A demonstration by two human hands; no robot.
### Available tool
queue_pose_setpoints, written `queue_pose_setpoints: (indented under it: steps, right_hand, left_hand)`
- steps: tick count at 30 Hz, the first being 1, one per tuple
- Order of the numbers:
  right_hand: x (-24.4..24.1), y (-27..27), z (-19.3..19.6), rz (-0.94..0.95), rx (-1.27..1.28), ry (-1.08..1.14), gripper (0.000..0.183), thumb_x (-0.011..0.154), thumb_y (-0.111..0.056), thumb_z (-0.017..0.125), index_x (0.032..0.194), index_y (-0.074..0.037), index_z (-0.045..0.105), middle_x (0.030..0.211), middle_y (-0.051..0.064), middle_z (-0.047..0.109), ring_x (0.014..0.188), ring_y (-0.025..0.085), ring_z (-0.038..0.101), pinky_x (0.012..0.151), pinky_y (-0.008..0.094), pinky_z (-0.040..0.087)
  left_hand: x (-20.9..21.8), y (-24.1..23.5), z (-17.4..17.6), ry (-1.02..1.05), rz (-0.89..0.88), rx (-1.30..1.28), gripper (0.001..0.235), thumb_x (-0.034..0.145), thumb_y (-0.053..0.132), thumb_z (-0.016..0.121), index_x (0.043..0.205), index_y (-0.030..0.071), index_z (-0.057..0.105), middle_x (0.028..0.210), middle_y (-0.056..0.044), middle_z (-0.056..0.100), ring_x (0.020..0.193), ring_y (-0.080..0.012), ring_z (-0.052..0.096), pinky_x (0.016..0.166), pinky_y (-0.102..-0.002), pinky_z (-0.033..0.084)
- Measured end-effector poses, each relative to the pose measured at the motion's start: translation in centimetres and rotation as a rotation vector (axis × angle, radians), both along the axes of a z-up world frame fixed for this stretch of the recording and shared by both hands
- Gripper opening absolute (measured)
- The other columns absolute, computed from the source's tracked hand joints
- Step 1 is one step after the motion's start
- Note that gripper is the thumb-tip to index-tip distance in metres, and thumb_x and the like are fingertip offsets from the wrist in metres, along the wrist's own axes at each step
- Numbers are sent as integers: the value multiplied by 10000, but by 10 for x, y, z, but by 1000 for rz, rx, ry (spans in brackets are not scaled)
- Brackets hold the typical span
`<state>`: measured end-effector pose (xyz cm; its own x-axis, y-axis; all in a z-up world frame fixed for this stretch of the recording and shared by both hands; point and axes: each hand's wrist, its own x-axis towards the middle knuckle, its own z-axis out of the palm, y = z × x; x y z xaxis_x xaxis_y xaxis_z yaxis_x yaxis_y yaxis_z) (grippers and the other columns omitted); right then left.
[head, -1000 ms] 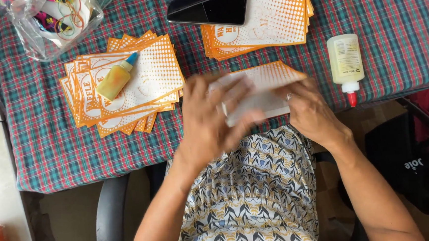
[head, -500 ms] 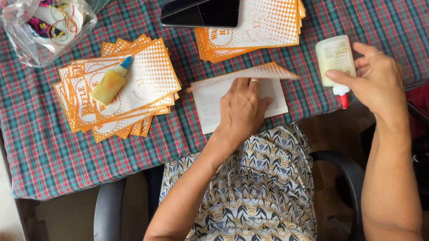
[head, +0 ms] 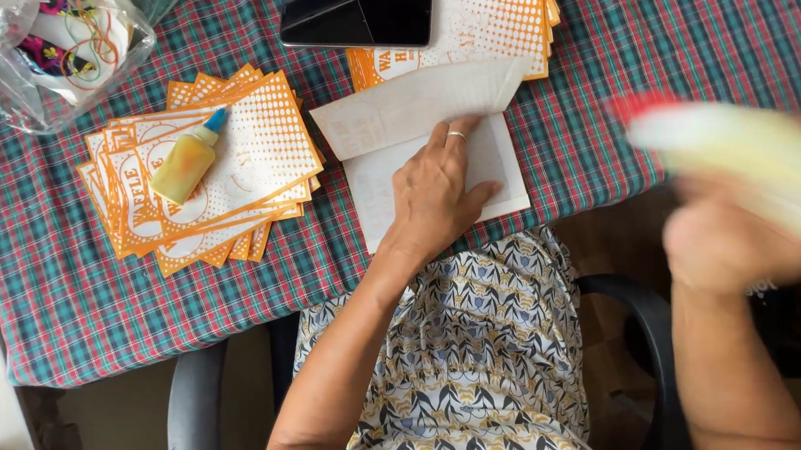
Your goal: The person applies glue to paper sheets and folds them by hand at a table.
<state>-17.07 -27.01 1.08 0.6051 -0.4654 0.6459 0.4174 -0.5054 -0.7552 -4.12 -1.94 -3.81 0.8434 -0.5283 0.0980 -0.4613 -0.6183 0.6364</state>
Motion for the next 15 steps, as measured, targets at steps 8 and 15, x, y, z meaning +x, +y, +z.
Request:
queue_pose_setpoints:
  steps: [8,15]
  right_hand:
    - [27,47,10,-93,-236,1,509,941,132,876,1213,41,455,1184,246,530,1066,401,553,983,555,535]
    - [66,41,-19,38,59,333,416,874,-88,935,1128,70,646,1112,207,706,1070,320,737,889,427,686]
  left_hand:
    - [-5,4,5,-20,-8,-68,750,787,295,885,1385,123,466,1232,-137,631,859,-343,715,551,-441,561]
    - [1,2,8,16,-17,-22,731,763,359,888,1319,79,504,1356,-124,614,903,-354,721,618,-454,577]
